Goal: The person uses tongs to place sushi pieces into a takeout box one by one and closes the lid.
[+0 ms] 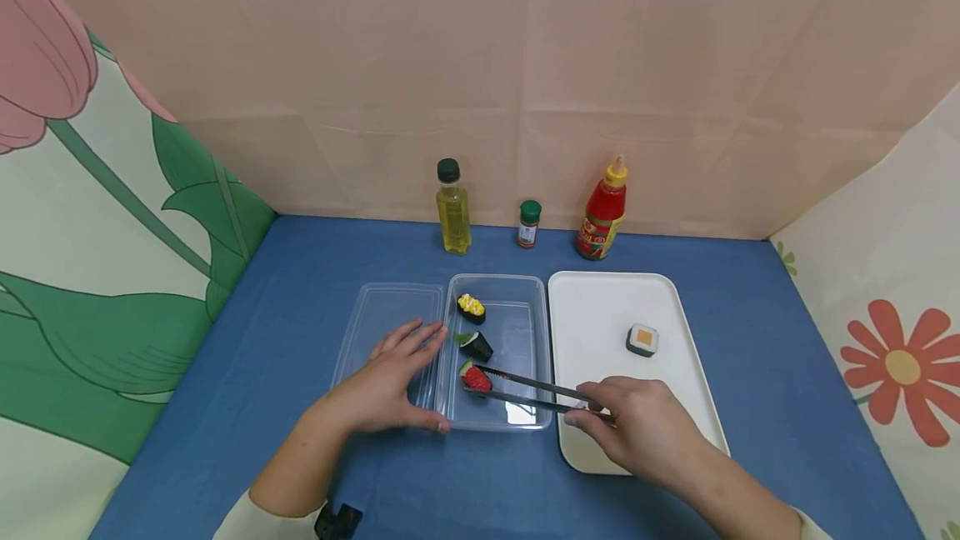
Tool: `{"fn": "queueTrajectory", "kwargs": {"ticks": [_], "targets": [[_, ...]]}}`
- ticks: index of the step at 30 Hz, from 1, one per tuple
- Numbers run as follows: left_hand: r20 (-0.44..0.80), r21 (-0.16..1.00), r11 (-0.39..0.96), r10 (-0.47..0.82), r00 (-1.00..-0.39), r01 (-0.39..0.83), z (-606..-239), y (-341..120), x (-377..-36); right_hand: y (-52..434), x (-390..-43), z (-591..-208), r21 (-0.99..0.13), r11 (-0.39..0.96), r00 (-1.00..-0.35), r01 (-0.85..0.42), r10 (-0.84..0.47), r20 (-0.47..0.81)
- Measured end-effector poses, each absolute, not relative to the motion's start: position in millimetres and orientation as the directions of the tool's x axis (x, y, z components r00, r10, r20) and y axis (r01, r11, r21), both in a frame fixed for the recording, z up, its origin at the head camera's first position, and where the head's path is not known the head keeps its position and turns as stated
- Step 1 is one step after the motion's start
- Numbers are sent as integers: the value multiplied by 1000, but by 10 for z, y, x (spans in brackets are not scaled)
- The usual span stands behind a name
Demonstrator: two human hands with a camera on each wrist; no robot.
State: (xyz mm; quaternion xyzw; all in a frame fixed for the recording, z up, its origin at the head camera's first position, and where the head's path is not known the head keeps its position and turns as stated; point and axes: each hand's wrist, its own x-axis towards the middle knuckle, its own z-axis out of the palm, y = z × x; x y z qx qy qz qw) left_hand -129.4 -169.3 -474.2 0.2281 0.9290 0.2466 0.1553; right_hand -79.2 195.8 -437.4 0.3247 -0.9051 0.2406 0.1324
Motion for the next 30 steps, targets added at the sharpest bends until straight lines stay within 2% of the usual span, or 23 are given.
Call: {"fn": "queueTrajectory", "kwargs": {"ticks": [21, 30], "targets": [[-176, 524, 777, 500, -848, 349, -4743, -1696, -1294, 1811, -842, -4367, -353, 709, -791, -611, -561, 243], [-176, 526, 777, 498, -849, 346, -4748, -1696, -1293, 1862, -849, -4378, -341, 698, -777, -630, -558, 292]]}}
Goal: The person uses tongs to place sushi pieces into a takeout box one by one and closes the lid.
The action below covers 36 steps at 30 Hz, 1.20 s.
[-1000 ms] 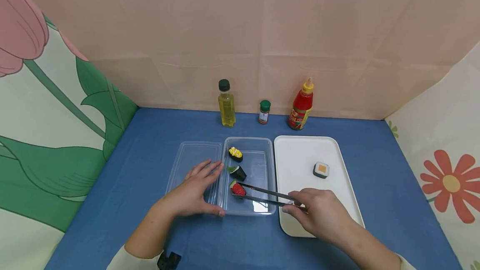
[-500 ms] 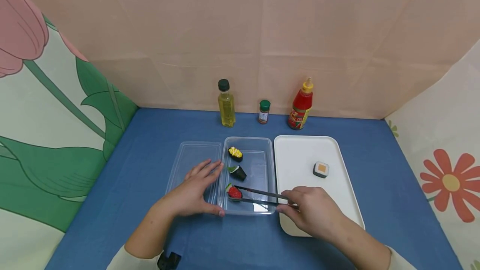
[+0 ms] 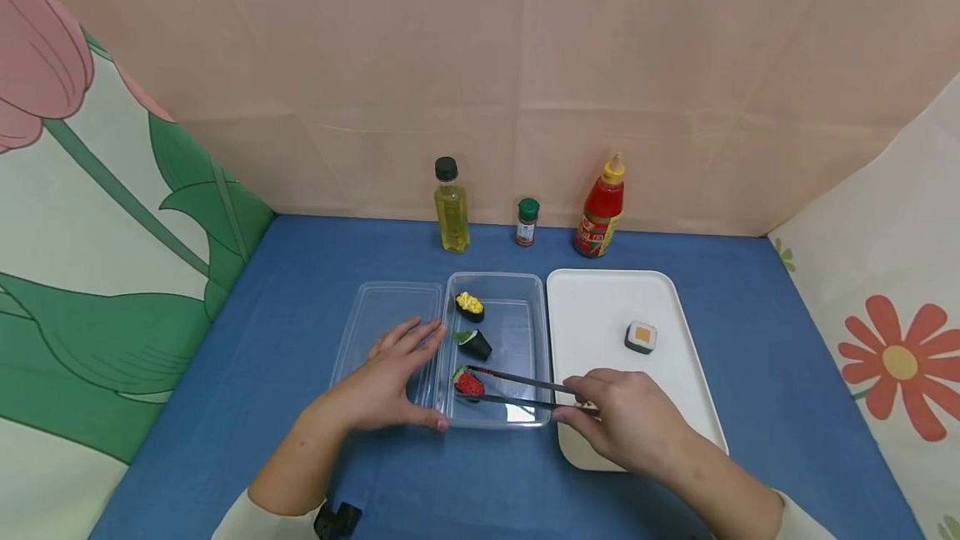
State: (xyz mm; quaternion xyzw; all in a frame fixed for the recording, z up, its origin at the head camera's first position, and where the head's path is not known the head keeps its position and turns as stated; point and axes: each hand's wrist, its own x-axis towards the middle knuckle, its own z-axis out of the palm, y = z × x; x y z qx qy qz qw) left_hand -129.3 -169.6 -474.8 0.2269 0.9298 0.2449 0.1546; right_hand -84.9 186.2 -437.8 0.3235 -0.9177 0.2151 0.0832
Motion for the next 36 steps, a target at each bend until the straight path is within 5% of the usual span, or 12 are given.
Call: {"fn": "queueTrajectory", "kwargs": {"ticks": [36], "targets": [[-160, 513, 778, 502, -850, 363, -4769, -1700, -1297, 2555, -706, -4387, -409, 658, -764, -633, -443, 470]]}}
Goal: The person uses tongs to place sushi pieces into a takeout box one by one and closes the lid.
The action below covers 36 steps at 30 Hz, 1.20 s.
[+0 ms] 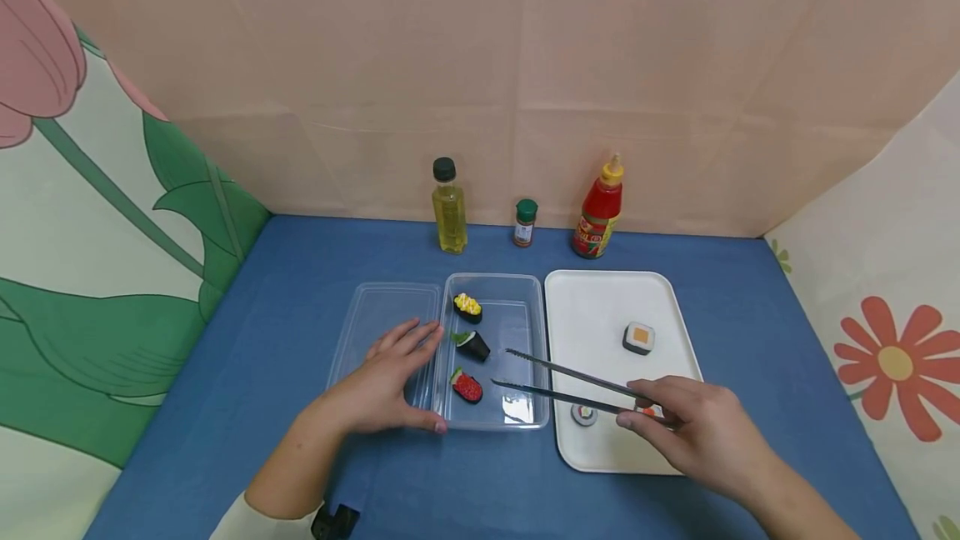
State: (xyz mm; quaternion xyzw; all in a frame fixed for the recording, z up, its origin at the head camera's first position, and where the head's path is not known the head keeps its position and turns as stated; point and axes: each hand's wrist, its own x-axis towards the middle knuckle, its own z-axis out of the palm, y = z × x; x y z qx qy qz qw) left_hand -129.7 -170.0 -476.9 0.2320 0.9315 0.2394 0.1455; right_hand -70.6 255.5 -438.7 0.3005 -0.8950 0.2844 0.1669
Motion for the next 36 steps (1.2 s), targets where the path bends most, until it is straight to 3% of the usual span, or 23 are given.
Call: {"fn": "queueTrajectory", "kwargs": {"ticks": [10, 36], "targets": [[-166, 518, 776, 503, -848, 359, -4764, -1701, -1293, 2690, -604, -4308, -409, 716, -813, -565, -401, 422], [-174, 531, 773, 500, -848, 347, -4790, -1716, -1299, 3170, -392, -4330, -336, 820, -862, -463, -329, 386]]}}
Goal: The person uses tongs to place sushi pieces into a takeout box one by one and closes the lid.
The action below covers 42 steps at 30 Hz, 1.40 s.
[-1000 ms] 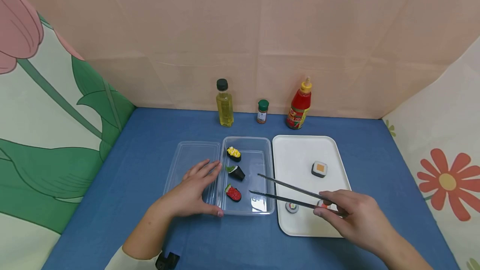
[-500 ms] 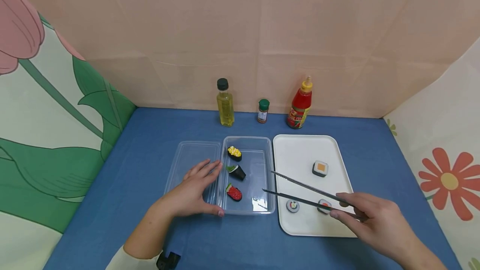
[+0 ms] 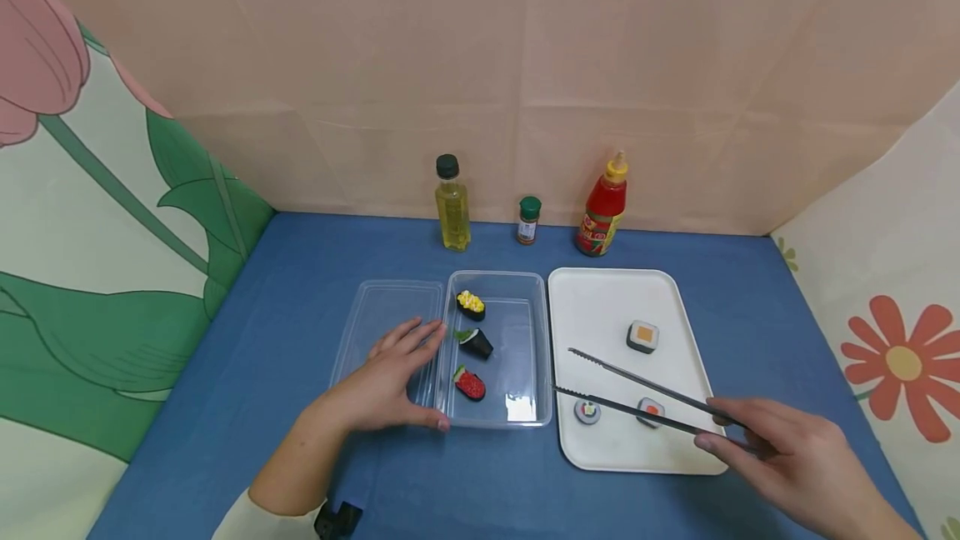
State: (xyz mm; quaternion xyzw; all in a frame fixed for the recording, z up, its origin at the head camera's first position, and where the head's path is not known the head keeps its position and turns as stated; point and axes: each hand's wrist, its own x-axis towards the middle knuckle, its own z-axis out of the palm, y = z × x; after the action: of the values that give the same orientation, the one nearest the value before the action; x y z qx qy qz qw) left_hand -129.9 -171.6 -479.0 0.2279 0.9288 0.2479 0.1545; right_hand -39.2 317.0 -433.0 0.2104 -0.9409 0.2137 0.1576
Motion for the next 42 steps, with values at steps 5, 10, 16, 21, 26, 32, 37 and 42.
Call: {"fn": "queueTrajectory", "kwargs": {"ticks": [5, 10, 16, 21, 26, 32, 37, 42], "targets": [[-176, 534, 771, 504, -846, 348, -4787, -1712, -1298, 3268, -349, -4357, -335, 829, -873, -447, -323, 365], [-185, 538, 773, 498, -847, 337, -4775, -1713, -1298, 3354, -306, -4364, -345, 841, -898, -416, -320, 303], [-189, 537, 775, 495, -848, 333, -4771, -1712, -1305, 3399, -265, -4394, -346, 852, -914, -393, -323, 245], [-184, 533, 775, 498, -848, 340, -4780, -1711, -1305, 3414, -258, -4421, -355, 848, -917, -394, -332, 223], [-183, 535, 774, 497, -848, 338, -4774, -1711, -1304, 3424, -258, -4460, -356, 858, -928, -370, -327, 177], [-181, 535, 773, 499, -847, 342, -4776, -1709, -1303, 3420, -268, -4476, -343, 866, -930, -365, -326, 167], [-175, 537, 770, 502, -847, 346, -4774, -1707, -1305, 3405, -282, -4496, -338, 875, -938, -347, -318, 141], [-179, 537, 771, 502, -846, 344, -4781, -1712, -1307, 3394, -289, -4493, -328, 885, -944, -330, -309, 118]]}}
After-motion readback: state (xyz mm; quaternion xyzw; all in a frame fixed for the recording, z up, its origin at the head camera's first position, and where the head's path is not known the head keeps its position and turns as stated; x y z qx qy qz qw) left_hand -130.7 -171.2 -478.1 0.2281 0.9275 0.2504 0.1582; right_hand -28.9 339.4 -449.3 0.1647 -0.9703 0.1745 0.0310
